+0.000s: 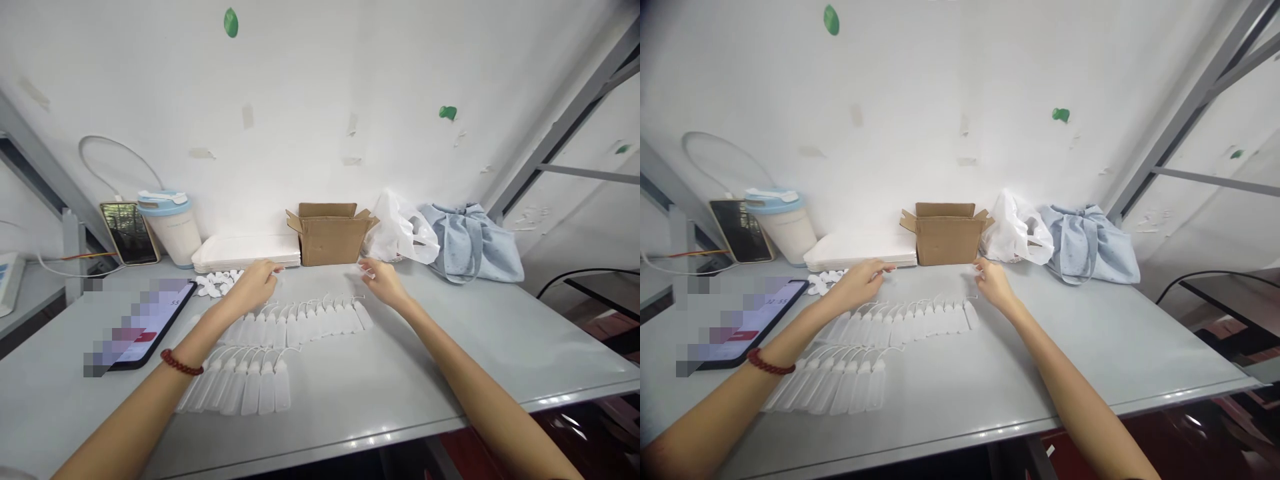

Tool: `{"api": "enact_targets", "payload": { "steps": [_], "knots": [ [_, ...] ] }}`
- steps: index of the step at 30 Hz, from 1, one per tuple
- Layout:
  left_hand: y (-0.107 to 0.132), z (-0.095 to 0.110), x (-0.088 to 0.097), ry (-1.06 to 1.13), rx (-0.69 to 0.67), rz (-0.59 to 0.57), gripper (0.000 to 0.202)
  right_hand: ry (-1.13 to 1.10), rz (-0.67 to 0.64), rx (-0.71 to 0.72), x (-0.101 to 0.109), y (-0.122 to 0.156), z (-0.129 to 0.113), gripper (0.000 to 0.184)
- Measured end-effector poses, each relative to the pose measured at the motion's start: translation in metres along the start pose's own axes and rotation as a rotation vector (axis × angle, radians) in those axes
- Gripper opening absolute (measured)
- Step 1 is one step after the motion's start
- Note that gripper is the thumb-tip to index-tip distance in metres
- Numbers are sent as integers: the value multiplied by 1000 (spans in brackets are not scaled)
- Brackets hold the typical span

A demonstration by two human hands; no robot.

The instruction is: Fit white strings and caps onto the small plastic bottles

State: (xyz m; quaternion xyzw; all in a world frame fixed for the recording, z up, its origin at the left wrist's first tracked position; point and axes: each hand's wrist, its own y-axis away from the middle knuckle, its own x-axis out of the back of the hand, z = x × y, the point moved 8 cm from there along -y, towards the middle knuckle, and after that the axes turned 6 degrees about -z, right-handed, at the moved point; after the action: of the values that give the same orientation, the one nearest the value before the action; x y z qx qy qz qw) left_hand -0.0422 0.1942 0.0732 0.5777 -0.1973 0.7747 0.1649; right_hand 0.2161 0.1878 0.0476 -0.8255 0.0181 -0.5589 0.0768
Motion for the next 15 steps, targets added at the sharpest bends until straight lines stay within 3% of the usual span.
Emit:
{"api": "enact_targets", "payload": {
  "steps": [3, 6, 9, 15],
  "knots": [
    [17, 9, 13, 151, -11, 71, 40, -77, 15, 153, 3, 13, -35, 32],
    [29, 19, 21, 274, -38, 114, 34, -222, 110, 388, 12, 35, -74, 23],
    [34, 32, 26, 318, -103, 159, 28, -285, 97, 522, 7, 54, -100, 22],
    [42, 57, 19, 266, -301, 142, 18, -350, 108, 675, -3, 78, -126, 25]
  ]
}}
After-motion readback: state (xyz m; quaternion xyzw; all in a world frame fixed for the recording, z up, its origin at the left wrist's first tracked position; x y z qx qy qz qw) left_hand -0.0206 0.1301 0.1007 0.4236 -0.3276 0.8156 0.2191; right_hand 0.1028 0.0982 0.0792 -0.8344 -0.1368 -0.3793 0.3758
